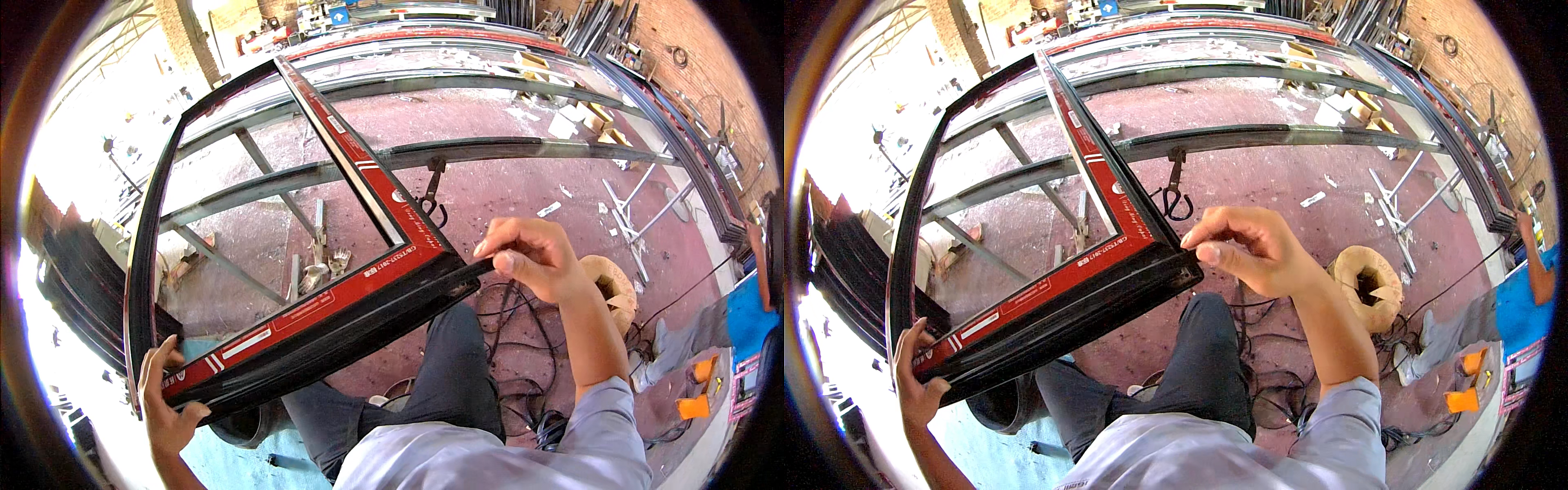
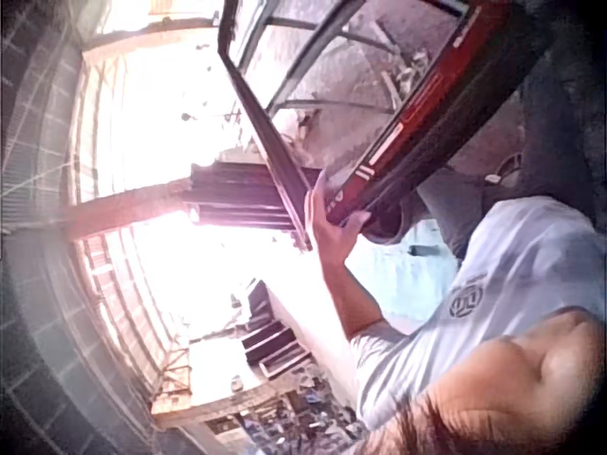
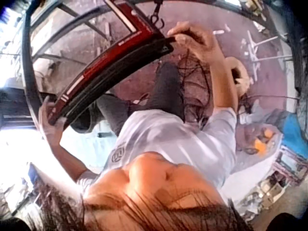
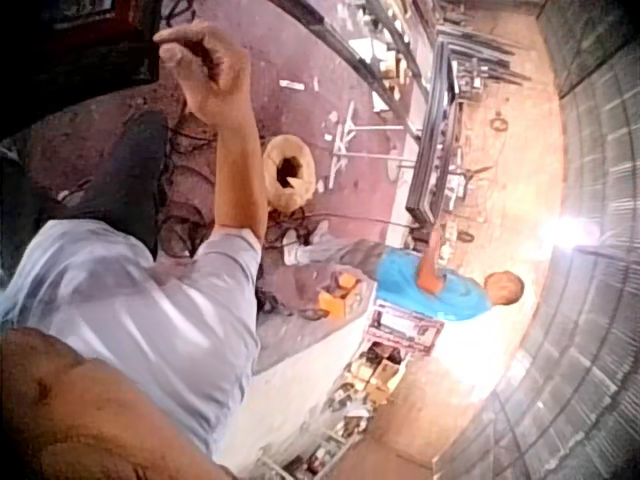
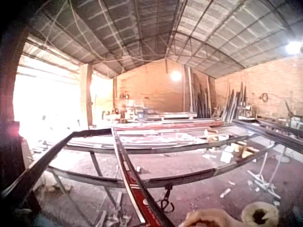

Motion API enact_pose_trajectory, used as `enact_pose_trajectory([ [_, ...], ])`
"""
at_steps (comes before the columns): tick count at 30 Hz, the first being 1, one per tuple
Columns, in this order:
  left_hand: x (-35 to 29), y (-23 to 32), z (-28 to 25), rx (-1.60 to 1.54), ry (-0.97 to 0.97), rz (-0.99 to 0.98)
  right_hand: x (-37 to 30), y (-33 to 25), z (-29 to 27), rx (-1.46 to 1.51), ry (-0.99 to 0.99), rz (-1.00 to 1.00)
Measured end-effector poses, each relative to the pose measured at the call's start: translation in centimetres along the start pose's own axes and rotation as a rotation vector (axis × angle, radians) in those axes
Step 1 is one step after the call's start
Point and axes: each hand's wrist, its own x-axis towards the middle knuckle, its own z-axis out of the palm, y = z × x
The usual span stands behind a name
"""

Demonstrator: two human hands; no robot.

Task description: The person installs a black rubber seal into the groove of a red and black window frame. They use shears to cut the seal to length and press it into place along the frame edges. The person then lifts the completed frame and moves it to a storage area.

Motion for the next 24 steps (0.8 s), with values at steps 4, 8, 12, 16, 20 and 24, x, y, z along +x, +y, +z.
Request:
enact_pose_trajectory([
  [4, 5.2, 5.9, 1.6, -0.187, -0.099, 0.1, 1.6, 0.2, -0.5, -0.069, -0.046, -0.004],
  [8, 12.2, 13.6, 4.5, -0.196, -0.183, 0.609, 3.2, -0.2, -1.7, -0.11, -0.094, -0.09],
  [12, 17.9, 19.4, 9.5, -0.287, -0.336, 0.76, 3.7, 0.3, -2.8, -0.063, -0.163, -0.112],
  [16, 22.3, 22.3, 14.0, -0.237, -0.522, 0.807, 3.7, 0.9, -3.2, -0.073, -0.188, -0.147],
  [20, 24.8, 24.7, 15.1, -0.154, -0.887, 0.653, 3.0, 1.5, -3.8, -0.069, -0.175, -0.113],
  [24, 26.0, 24.9, 16.7, -0.206, -1.055, 0.647, 2.3, 1.9, -4.1, -0.077, -0.133, -0.037],
])
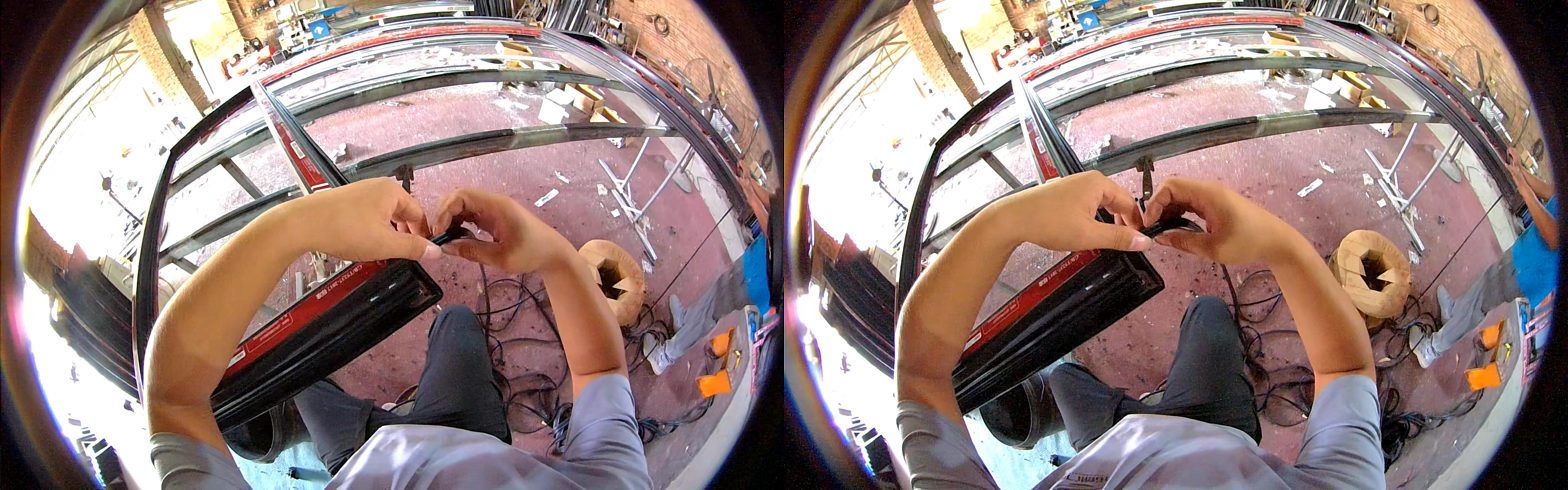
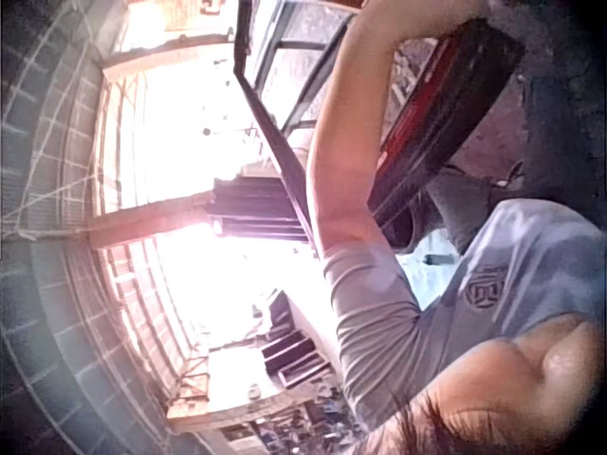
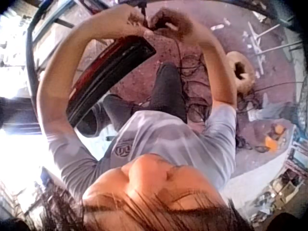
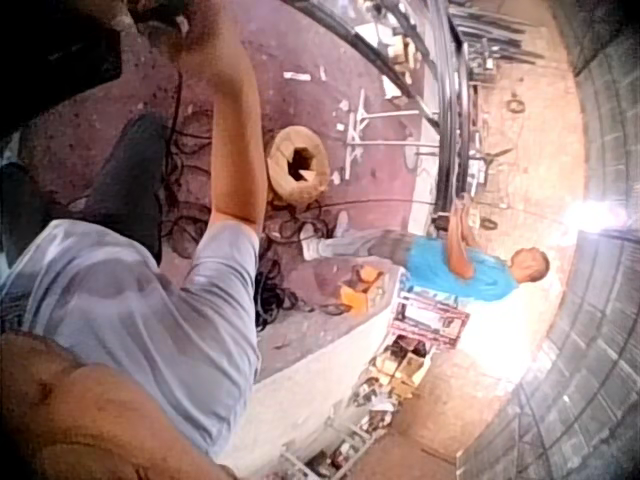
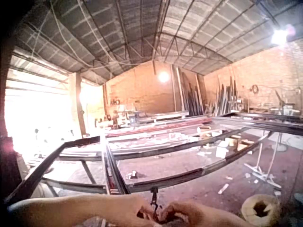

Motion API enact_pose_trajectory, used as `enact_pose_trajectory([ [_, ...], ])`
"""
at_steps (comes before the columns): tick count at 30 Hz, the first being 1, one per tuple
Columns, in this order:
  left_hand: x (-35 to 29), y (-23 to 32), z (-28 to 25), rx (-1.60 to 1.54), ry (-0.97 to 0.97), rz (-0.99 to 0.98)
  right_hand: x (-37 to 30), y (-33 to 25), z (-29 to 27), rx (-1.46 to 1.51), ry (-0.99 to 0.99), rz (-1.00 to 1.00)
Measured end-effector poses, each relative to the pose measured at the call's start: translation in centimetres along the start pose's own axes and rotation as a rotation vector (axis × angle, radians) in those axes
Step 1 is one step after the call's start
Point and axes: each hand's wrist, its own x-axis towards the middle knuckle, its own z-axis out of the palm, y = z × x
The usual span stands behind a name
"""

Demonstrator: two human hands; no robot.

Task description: The person installs a black rubber seal into the groove of a red and black window frame. They use shears to cut the seal to length and press it into place along the frame edges. The person then lifts the completed frame and moves it to a storage area.

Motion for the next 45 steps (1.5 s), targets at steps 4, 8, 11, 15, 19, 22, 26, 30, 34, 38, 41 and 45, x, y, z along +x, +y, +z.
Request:
enact_pose_trajectory([
  [4, 0.8, -0.3, 0.0, -0.04, -0.059, -0.04, -1.2, 2.2, 1.4, -0.009, 0.156, -0.063],
  [8, 0.9, -0.8, 0.6, -0.226, -0.065, -0.092, -3.2, 3.9, 6.4, -0.516, 0.765, -0.355],
  [11, 1.0, -0.4, 0.4, -0.235, -0.067, -0.088, -6.2, 5.8, 11.3, -0.303, 0.837, -0.496],
  [15, 1.0, -0.2, 0.2, -0.284, -0.054, -0.152, -6.4, 10.3, 16.9, 0.026, 0.866, -0.238],
  [19, 1.6, 0.5, 0.0, -0.437, -0.073, -0.194, -3.0, 20.8, 18.2, 0.089, 0.962, 0.137],
  [22, 1.5, -0.4, 0.5, -0.437, -0.035, -0.132, 1.0, 24.1, 17.2, 0.107, 0.982, 0.283],
  [26, 1.7, 0.2, 0.1, -0.296, -0.049, -0.135, 3.7, 25.2, 15.2, 0.197, 0.974, 0.345],
  [30, 1.7, -0.2, 0.5, -0.308, -0.048, -0.146, 4.6, 25.2, 14.3, 0.253, 0.949, 0.387],
  [34, 1.4, -0.1, 0.4, -0.289, -0.035, -0.146, 4.5, 25.3, 13.6, 0.276, 0.911, 0.408],
  [38, 1.8, -0.7, 0.6, -0.293, -0.059, -0.109, 3.6, 25.3, 12.9, 0.272, 0.853, 0.439],
  [41, 3.1, 0.2, 0.3, -0.289, -0.111, -0.051, 0.0, 25.3, 11.3, 0.145, 0.8, 0.472],
  [45, 2.8, 0.3, 0.5, -0.257, -0.129, -0.043, -7.0, 26.2, 13.6, -0.143, 0.56, 0.555],
])
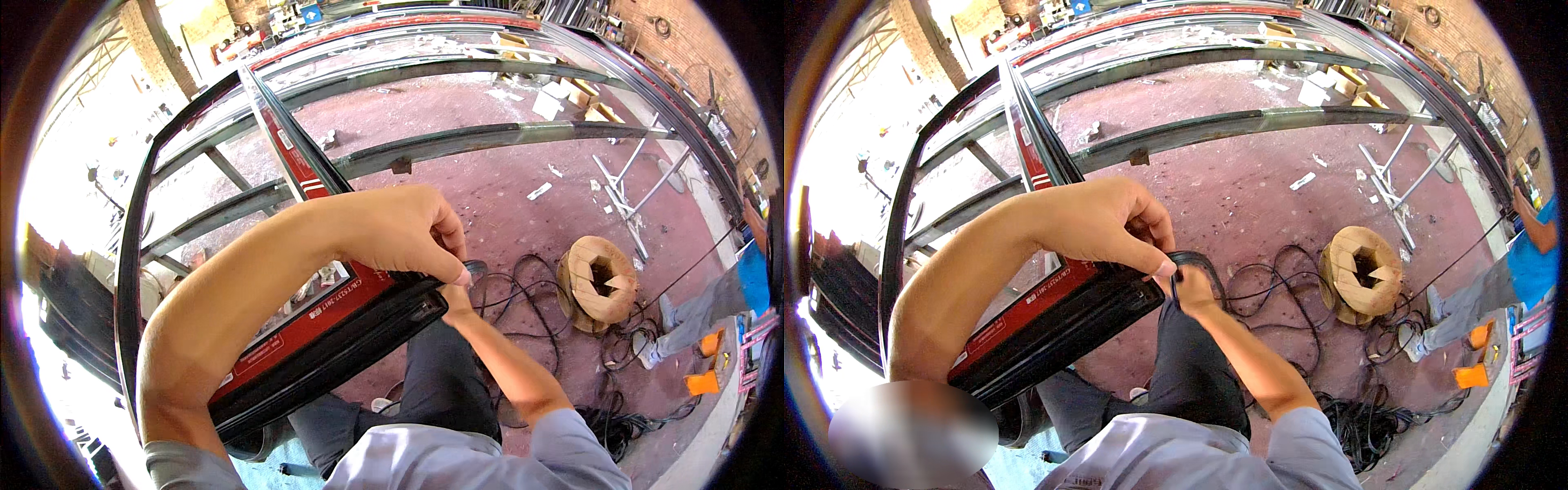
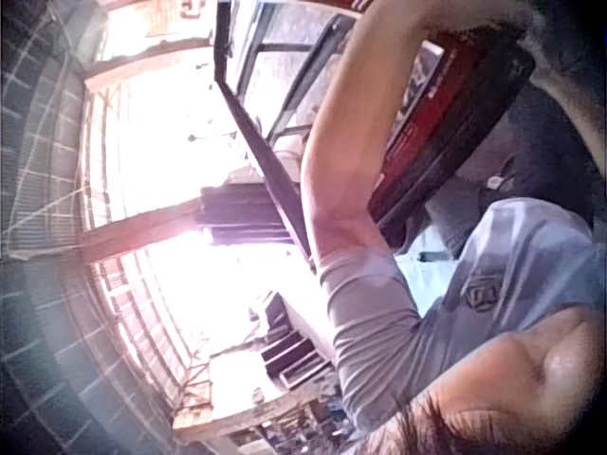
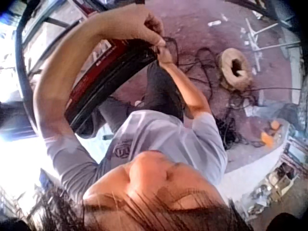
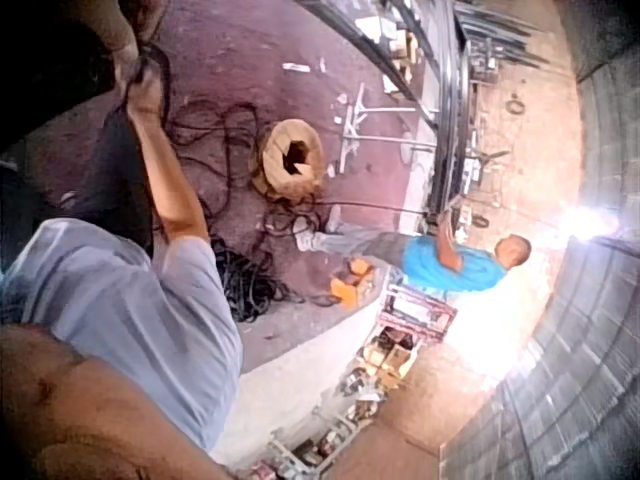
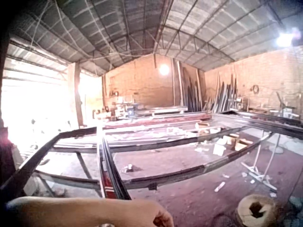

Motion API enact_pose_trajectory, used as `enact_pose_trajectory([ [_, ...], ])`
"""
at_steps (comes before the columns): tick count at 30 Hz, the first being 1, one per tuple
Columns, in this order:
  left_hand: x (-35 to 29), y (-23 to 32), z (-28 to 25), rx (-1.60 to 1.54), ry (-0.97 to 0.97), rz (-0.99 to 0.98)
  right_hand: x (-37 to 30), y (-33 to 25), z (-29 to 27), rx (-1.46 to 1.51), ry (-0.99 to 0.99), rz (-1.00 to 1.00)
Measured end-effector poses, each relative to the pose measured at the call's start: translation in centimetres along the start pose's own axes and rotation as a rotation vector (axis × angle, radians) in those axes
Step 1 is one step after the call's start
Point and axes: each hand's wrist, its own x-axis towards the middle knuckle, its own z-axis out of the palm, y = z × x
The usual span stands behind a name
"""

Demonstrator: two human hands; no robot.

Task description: The person installs a black rubber seal into the groove of a red and black window frame. They use shears to cut the seal to length and press it into place along the frame edges. The person then lifts the completed frame and moves it to a storage area.

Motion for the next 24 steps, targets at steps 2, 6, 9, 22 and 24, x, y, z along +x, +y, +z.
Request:
enact_pose_trajectory([
  [2, 0.3, -0.3, 0.0, -0.008, 0.004, 0.012, -4.6, 2.6, -0.8, 0.1, -0.154, 0.201],
  [6, 0.1, -1.5, 0.2, -0.082, 0.027, 0.02, -15.1, -0.6, -2.0, 0.296, -0.149, 0.173],
  [9, 0.2, -1.0, -0.1, -0.077, 0.042, 0.039, -19.6, -6.1, -5.5, 0.598, -0.279, 0.262],
  [22, 0.1, -1.1, -0.2, -0.173, 0.031, -0.048, -14.8, -18.2, -9.1, 0.087, -0.458, 0.093],
  [24, 0.1, -1.2, -0.2, -0.191, 0.029, -0.058, -14.3, -18.5, -9.1, 0.065, -0.438, 0.027],
])
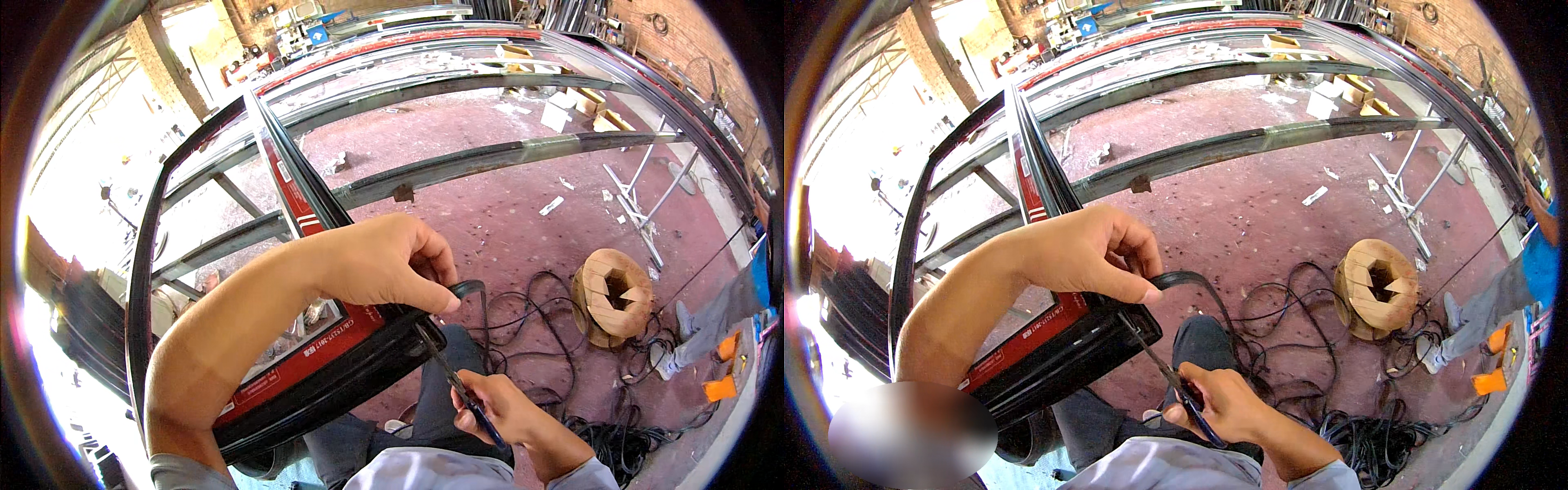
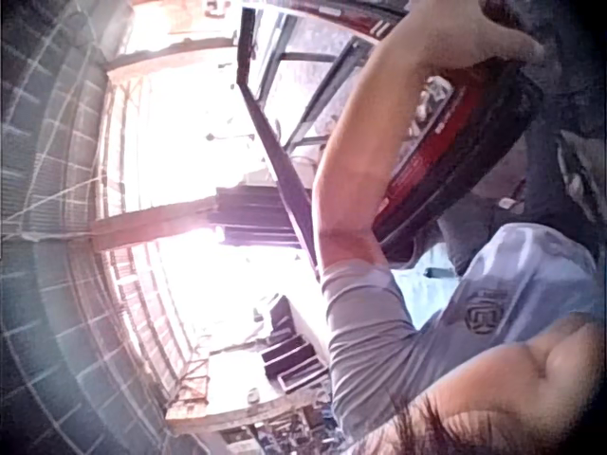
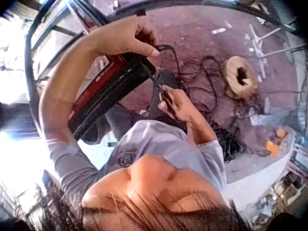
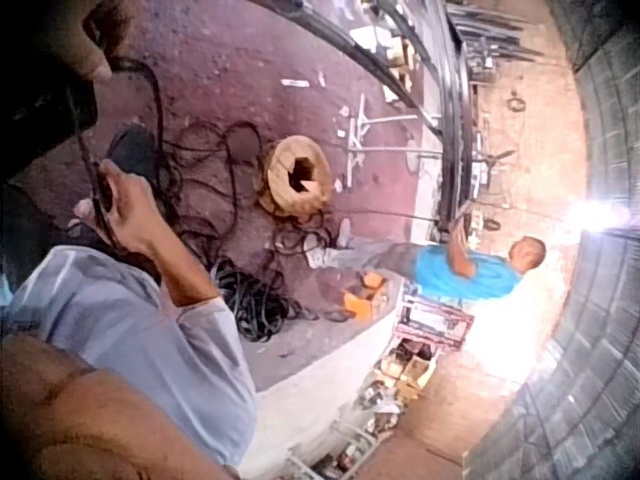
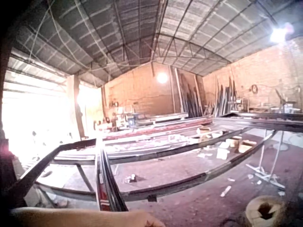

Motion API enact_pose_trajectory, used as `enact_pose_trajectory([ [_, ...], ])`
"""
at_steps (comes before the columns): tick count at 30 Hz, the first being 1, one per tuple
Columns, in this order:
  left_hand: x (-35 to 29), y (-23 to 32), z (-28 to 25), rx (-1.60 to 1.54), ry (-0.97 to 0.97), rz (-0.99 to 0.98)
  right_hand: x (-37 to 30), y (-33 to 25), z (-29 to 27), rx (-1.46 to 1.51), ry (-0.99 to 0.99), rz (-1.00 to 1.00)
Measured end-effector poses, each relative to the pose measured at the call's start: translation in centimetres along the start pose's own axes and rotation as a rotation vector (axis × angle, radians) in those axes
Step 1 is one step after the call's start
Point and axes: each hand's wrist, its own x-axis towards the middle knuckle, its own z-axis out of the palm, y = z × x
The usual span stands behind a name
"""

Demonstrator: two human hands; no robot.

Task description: The person installs a black rubber seal into the groove of a red and black window frame. They use shears to cut the seal to length and press it into place along the frame edges. The person then lifts the completed frame and moves it to a storage area.

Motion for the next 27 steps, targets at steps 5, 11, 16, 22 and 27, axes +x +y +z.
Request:
enact_pose_trajectory([
  [5, 0.0, -0.1, 0.1, -0.04, -0.008, 0.012, 0.2, -0.9, -0.4, -0.019, 0.002, -0.011],
  [11, 0.0, 0.1, 0.1, -0.031, 0.004, 0.014, 0.0, -0.2, -0.5, -0.036, -0.016, -0.034],
  [16, 0.1, -0.2, 0.0, -0.036, -0.003, 0.042, -0.3, -0.6, -0.5, 0.017, -0.007, -0.028],
  [22, -0.1, -0.1, 0.0, -0.02, 0.001, 0.041, 0.2, -1.9, -0.7, -0.067, 0.031, -0.014],
  [27, -0.1, -0.3, 0.1, -0.038, 0.006, 0.036, 0.2, -2.5, -0.9, -0.045, 0.037, -0.025],
])
